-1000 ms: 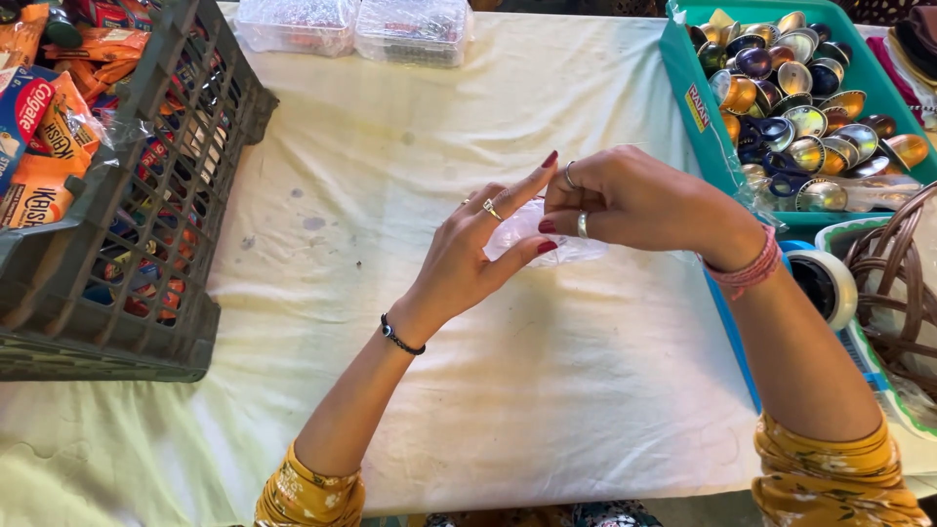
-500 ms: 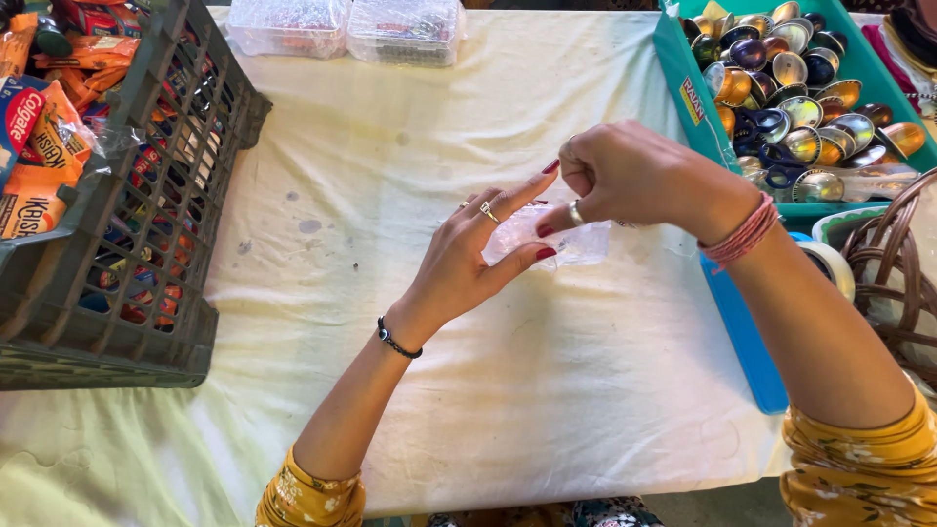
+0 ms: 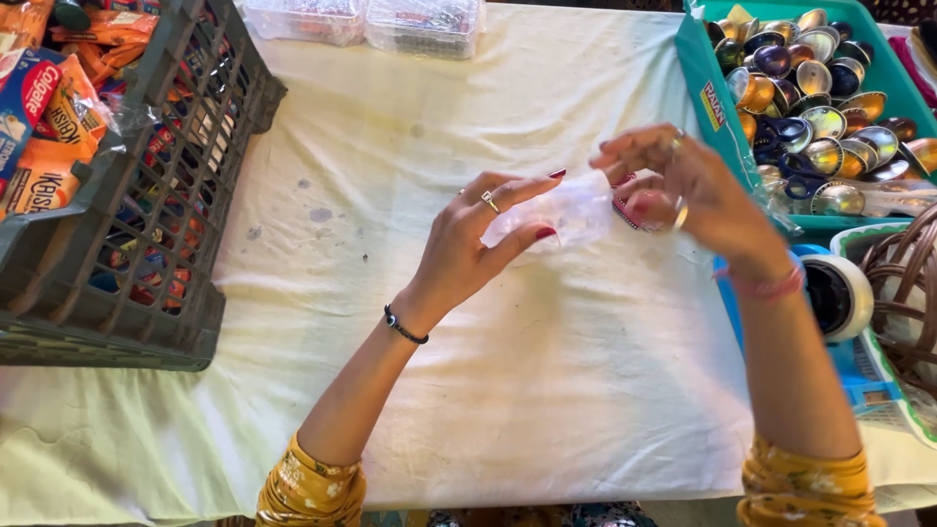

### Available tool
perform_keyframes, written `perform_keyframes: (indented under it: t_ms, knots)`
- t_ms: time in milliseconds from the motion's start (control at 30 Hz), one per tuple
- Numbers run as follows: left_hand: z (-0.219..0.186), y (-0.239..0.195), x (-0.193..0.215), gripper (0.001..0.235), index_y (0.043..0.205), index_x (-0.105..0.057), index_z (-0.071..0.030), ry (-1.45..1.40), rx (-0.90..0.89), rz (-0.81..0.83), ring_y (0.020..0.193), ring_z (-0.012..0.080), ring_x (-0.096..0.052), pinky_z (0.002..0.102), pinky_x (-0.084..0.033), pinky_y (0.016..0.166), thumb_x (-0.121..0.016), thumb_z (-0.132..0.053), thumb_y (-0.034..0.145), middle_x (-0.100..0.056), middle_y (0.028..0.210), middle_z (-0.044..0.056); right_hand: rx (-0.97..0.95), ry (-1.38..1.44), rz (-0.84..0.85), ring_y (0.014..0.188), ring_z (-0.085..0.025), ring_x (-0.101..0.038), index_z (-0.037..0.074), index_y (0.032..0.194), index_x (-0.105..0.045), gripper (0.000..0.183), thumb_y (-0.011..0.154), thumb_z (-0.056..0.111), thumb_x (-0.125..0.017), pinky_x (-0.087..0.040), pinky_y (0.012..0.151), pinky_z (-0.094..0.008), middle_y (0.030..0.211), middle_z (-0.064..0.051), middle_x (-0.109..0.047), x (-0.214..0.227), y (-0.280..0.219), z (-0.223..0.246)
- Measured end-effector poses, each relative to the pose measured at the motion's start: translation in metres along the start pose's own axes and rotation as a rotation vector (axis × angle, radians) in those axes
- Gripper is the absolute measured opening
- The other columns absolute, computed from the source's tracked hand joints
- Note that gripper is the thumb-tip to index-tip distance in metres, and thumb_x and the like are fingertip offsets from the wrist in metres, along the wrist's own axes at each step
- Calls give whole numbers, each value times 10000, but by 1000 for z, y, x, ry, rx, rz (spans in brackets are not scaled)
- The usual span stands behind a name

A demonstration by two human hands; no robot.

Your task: The person wraps a small plastic container filled with items in bubble wrap and secures it with tape. They then pick up a small metal bowl and wrap it in a red patterned cloth.

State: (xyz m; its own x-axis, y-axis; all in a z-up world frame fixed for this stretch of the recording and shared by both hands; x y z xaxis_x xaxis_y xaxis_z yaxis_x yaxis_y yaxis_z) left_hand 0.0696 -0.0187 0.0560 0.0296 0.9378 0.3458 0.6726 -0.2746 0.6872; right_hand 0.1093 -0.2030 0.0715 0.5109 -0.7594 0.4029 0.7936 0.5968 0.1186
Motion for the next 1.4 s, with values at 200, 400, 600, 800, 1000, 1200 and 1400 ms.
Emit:
perform_keyframes:
  t_ms: [200, 400, 600, 800, 1000, 1200, 1400]
  knots:
    - [11, -7, 4, 358, 1273, -701, -200, 34, 28, -91, 1112, 218, -718, 325, -591, 903, -818, -172, 936, -715, 1243, 45, 388, -593, -280, 1283, -227, -581, 116, 1351, -624, 622, 781, 155, -868, -485, 1031, -361, 1411, -127, -591, -37, -18, 23]
    - [-7, 9, 15, 495, 1418, -577, -173, -330, 44, -33, 1241, 168, -640, 312, -568, 968, -758, -200, 958, -614, 1399, 12, 273, -363, -396, 1097, -166, -600, 121, 1317, -686, 536, 817, 110, -882, -501, 920, -303, 1321, -82, -674, -11, -28, -3]
    - [61, -21, -35, 537, 1453, -564, -65, -567, 449, 88, 1090, 114, -650, 282, -574, 884, -747, -191, 965, -683, 1237, 50, 25, 368, -353, 1152, -135, -642, 2, 1393, -625, 460, 988, 196, -728, -528, 1002, -278, 1251, -96, -684, -18, -27, -86]
    - [140, -58, -48, 478, 1398, -593, -35, -808, 734, -125, 1038, 118, -675, 295, -593, 842, -721, -167, 957, -701, 1193, 58, -174, 789, -278, 1161, -157, -666, 11, 1509, -419, 655, 950, 248, -664, -546, 979, -324, 1304, -111, -664, -41, -19, -139]
    - [140, -56, -39, 612, 1503, -404, -144, -936, 714, -247, 1233, 131, -574, 358, -487, 1016, -619, -315, 957, -570, 1383, 18, -27, 278, -295, 1201, -218, -639, 35, 1525, -372, 762, 878, 150, -758, -538, 997, -361, 1346, -123, -624, -46, -27, -70]
    - [127, -50, -36, 827, 1486, -421, -61, -1171, 834, -194, 1228, 201, -597, 392, -487, 1025, -410, -675, 933, -600, 1372, 77, 474, -1116, -534, 1323, -294, -549, 236, 1444, -558, 539, 942, 176, -746, -444, 1122, -449, 1452, -77, -574, -83, -51, -9]
    - [155, -67, -45, 660, 1385, -513, -9, -1075, 819, -239, 1160, 178, -636, 359, -520, 990, -663, -456, 922, -671, 1268, 85, 602, -1441, -474, 1360, -289, -500, 324, 1474, -581, 508, 976, 302, -681, -385, 1156, -514, 1490, -86, -544, -133, -45, -33]
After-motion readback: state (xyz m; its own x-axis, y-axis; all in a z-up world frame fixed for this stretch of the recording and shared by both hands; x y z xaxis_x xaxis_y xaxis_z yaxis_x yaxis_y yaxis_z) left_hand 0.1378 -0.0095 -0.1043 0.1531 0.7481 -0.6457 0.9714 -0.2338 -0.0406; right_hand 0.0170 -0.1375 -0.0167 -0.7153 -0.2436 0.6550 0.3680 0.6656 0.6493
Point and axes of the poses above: each hand's wrist, its own y-axis towards the middle knuckle, its own x-axis out of the back of the hand, z = x × y, the point moved 9 cm from there along y, towards the middle knuckle
